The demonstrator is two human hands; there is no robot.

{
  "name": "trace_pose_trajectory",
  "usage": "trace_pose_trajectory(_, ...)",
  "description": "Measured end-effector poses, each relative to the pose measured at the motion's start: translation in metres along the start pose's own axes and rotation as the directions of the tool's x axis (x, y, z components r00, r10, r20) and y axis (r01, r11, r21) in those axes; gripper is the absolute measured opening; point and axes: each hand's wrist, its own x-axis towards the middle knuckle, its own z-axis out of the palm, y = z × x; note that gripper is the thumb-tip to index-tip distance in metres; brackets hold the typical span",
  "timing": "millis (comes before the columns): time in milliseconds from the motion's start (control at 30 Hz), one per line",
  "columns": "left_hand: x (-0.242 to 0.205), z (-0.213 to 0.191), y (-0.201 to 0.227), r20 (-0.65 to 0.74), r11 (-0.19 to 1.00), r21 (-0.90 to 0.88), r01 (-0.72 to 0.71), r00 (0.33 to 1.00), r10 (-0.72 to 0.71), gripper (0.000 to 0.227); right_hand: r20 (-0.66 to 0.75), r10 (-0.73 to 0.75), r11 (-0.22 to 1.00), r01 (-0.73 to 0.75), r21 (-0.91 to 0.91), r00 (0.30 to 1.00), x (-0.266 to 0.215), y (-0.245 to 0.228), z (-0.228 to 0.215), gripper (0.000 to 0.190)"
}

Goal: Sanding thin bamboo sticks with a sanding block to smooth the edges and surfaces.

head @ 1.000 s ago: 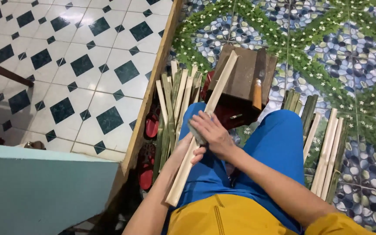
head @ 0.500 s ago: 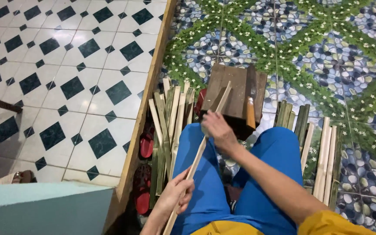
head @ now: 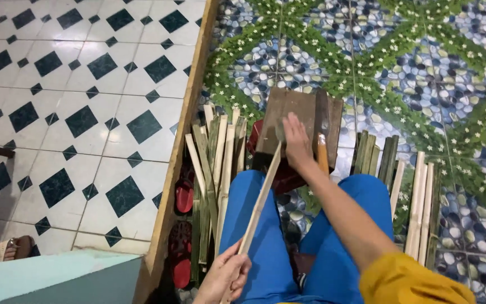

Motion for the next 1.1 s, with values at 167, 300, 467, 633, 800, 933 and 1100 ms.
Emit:
trace_pose_trajectory(167, -0.006, 0.015, 0.011, 0.008, 0.999, -0.031, -0.004, 1.000, 0.005, 0.047, -0.081, 0.180, 0.980, -0.172, 0.097, 0.980, 0.014, 0.012, 0.023, 0.092)
trace_pose_trajectory(300, -0.013, 0.017, 0.022, -0.007, 0.999, -0.011, 0.032, 0.999, -0.032, 0.046, 0.026, 0.111, 0.994, -0.111, -0.013, 0.993, -0.039, -0.044, 0.001, 0.088)
trace_pose_trajectory(467, -0.009, 0.021, 0.015, -0.012, 1.000, 0.009, -0.021, 1.000, 0.021, 0.040, 0.082, 0.033, 0.989, -0.020, -0.147, 0.996, -0.004, 0.003, 0.016, 0.082)
trace_pose_trajectory(633, -0.014, 0.027, 0.022, -0.028, 0.998, 0.051, -0.026, 0.999, 0.028, 0.040, 0.073, 0.048, 0.999, -0.048, -0.008, 0.996, -0.013, 0.021, 0.036, 0.075)
trace_pose_trajectory(800, 0.000, 0.015, 0.014, 0.038, 0.989, 0.121, -0.086, 0.996, 0.082, 0.049, 0.099, -0.067, 0.998, 0.064, 0.029, 0.993, -0.060, -0.039, 0.001, 0.079)
trace_pose_trajectory(933, -0.005, 0.017, 0.011, 0.018, 0.992, 0.113, -0.061, 0.998, 0.059, 0.050, 0.081, 0.069, 0.996, -0.073, 0.049, 0.994, -0.015, 0.014, 0.022, 0.089)
trace_pose_trajectory(1100, -0.002, 0.011, 0.012, -0.014, 0.997, 0.079, 0.001, 1.000, 0.000, 0.057, 0.093, 0.070, 0.991, -0.081, 0.111, 0.993, 0.012, 0.024, 0.021, 0.090)
